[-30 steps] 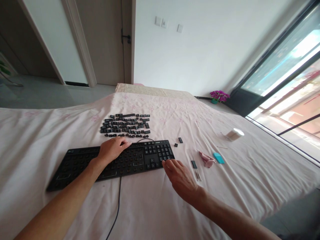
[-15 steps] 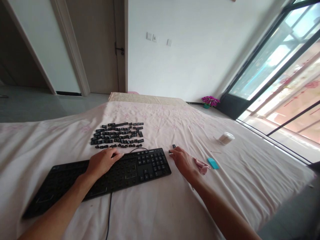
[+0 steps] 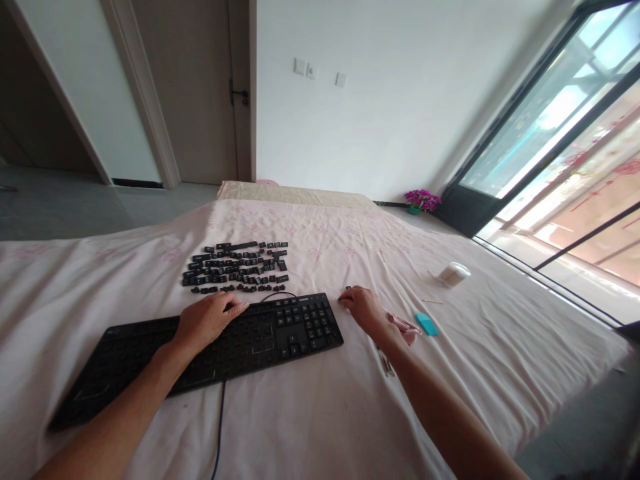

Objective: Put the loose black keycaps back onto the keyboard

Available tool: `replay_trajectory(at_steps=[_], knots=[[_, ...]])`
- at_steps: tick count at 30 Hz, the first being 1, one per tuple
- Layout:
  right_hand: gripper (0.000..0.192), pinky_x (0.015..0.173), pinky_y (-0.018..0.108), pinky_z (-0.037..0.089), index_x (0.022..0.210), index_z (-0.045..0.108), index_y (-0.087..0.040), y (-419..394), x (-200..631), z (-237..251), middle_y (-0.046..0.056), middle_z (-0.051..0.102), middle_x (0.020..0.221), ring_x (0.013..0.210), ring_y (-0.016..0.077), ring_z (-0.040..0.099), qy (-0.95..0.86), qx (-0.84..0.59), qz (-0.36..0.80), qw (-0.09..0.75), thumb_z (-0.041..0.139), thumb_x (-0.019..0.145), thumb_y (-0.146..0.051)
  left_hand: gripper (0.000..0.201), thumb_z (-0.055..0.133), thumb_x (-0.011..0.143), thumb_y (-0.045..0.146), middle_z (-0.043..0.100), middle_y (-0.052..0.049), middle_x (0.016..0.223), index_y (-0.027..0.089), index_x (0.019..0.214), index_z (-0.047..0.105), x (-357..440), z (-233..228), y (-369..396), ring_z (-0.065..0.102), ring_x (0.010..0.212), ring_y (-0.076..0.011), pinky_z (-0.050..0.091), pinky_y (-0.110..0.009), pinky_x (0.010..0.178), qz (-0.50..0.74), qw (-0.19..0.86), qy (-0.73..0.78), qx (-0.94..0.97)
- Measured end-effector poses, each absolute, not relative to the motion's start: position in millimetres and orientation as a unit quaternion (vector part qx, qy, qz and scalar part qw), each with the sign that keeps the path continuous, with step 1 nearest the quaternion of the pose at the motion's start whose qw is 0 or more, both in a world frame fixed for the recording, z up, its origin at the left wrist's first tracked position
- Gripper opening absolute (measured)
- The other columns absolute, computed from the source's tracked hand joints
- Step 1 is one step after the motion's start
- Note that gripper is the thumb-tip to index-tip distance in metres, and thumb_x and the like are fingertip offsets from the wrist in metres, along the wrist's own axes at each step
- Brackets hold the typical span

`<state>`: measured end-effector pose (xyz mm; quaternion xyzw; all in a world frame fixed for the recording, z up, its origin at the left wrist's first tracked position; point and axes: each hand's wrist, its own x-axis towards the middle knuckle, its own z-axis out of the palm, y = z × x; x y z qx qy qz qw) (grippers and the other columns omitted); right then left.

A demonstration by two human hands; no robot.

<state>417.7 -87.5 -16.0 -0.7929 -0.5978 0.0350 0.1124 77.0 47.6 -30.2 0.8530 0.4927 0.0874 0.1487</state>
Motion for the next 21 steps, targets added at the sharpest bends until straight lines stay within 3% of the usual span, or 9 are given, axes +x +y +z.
replay_trajectory(at_steps=[10,21], knots=[[0.022,0.072,0.025,0.038,0.097,0.071,-0.021,-96.4,407.3,-7.9,0.005,0.066,0.097,0.084,0.0157,0.061,-0.609,-0.787,0.027,0.098,0.05,0.09,-0.025,0.037,0.041,0.085,0.056,0.069,0.001,0.091,0.027,0.082,0.063,77.6,-29.0,47.0,0.062,0.086,-0.019,0.035,-0.026,0.063,0.092,0.155,0.494,0.851],[0.018,0.066,0.025,0.039,0.099,0.066,-0.025,-126.6,382.0,13.5,0.003,0.064,0.094,0.081,0.0151,0.061,-0.653,-0.747,-0.07,0.104,0.049,0.095,-0.029,0.036,0.041,0.087,0.055,0.069,0.001,0.091,0.027,0.082,0.064,78.0,-31.2,48.6,0.063,0.087,-0.0195,0.034,-0.025,0.061,0.09,0.15,0.489,0.854]])
